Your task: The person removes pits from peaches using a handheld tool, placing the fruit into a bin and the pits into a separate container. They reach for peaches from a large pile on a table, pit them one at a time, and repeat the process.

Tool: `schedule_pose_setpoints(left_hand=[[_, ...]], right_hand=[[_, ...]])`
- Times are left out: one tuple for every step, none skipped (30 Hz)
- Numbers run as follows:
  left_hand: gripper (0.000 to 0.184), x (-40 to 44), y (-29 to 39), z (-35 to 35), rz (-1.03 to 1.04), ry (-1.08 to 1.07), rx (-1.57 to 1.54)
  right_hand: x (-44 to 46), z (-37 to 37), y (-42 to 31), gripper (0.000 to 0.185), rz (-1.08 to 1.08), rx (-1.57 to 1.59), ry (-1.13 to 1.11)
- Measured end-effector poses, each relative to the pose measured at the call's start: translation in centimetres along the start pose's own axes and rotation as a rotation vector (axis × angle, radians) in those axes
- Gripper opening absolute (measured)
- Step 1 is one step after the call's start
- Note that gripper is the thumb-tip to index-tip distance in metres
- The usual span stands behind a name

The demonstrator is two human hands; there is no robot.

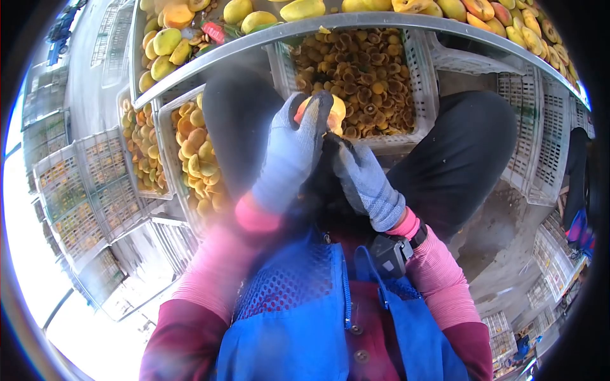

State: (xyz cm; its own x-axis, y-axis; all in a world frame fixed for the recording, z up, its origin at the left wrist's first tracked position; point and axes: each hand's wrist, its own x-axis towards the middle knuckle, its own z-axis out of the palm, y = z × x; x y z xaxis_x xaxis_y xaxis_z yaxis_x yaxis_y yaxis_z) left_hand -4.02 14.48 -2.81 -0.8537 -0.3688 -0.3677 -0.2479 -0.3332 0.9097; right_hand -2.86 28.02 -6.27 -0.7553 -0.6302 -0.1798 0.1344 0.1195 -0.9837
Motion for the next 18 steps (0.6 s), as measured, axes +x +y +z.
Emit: schedule_pose_setpoints(left_hand=[[0.020,-0.1,0.1,0.1,0.021,-0.006,0.064],[0.019,0.0,0.4,0.4,0.045,-0.014,0.125],[0.018,0.1,0.5,0.5,0.068,-0.021,0.186],[0.017,0.4,0.5,0.2,0.070,-0.066,0.239],[0.018,0.7,0.3,-0.2,0.074,-0.108,0.294],[0.021,0.8,0.3,-0.5,0.074,-0.152,0.351],[0.022,0.5,0.8,-0.1,0.052,-0.165,0.256],[0.022,0.6,0.8,-0.2,0.080,-0.170,0.265],[0.023,0.6,0.4,-0.4,0.106,-0.178,0.272],[0.024,0.6,0.1,-0.6,0.134,-0.180,0.277],[0.023,0.5,-0.2,-0.8,0.113,-0.158,0.306],[0.023,0.7,-0.5,-1.0,0.096,-0.136,0.335],[0.023,0.9,-0.7,-1.1,0.080,-0.113,0.364],[0.022,0.9,-0.8,-1.3,0.081,-0.105,0.393],[0.021,0.9,-0.9,-1.4,0.083,-0.096,0.422],[0.020,0.9,-1.0,-1.5,0.085,-0.088,0.450],[0.018,0.9,-1.0,-1.5,0.183,-0.081,0.514],[0.017,0.9,-1.0,-1.5,0.281,-0.072,0.578]], right_hand=[[0.0,0.2,-0.3,0.024,0.105,0.160,0.018],[-0.1,0.3,-0.6,0.024,0.207,0.321,0.054],[0.0,0.2,-1.8,0.024,0.369,0.575,0.114],[0.2,0.0,-2.6,0.022,0.459,0.727,0.116],[0.3,-0.3,-3.6,0.022,0.553,0.875,0.131],[0.3,-0.5,-4.3,0.022,0.578,0.927,0.093],[0.4,-0.8,-5.0,0.023,0.600,0.980,0.059],[0.4,-1.1,-5.5,0.025,0.620,1.035,0.027],[0.4,-1.4,-5.8,0.028,0.641,1.088,-0.002],[0.3,-1.5,-5.6,0.031,0.656,1.153,-0.052],[0.2,-1.6,-5.4,0.034,0.673,1.215,-0.102],[0.2,-1.6,-4.5,0.036,0.679,1.289,-0.171],[0.3,-1.6,-4.0,0.039,0.683,1.362,-0.243],[0.3,-1.5,-3.8,0.040,0.713,1.336,-0.235],[0.4,-1.5,-3.9,0.042,0.743,1.310,-0.228],[0.4,-1.4,-3.9,0.043,0.772,1.282,-0.219],[0.4,-1.3,-4.0,0.045,0.791,1.302,-0.212],[0.4,-1.2,-4.1,0.046,0.810,1.322,-0.206]])
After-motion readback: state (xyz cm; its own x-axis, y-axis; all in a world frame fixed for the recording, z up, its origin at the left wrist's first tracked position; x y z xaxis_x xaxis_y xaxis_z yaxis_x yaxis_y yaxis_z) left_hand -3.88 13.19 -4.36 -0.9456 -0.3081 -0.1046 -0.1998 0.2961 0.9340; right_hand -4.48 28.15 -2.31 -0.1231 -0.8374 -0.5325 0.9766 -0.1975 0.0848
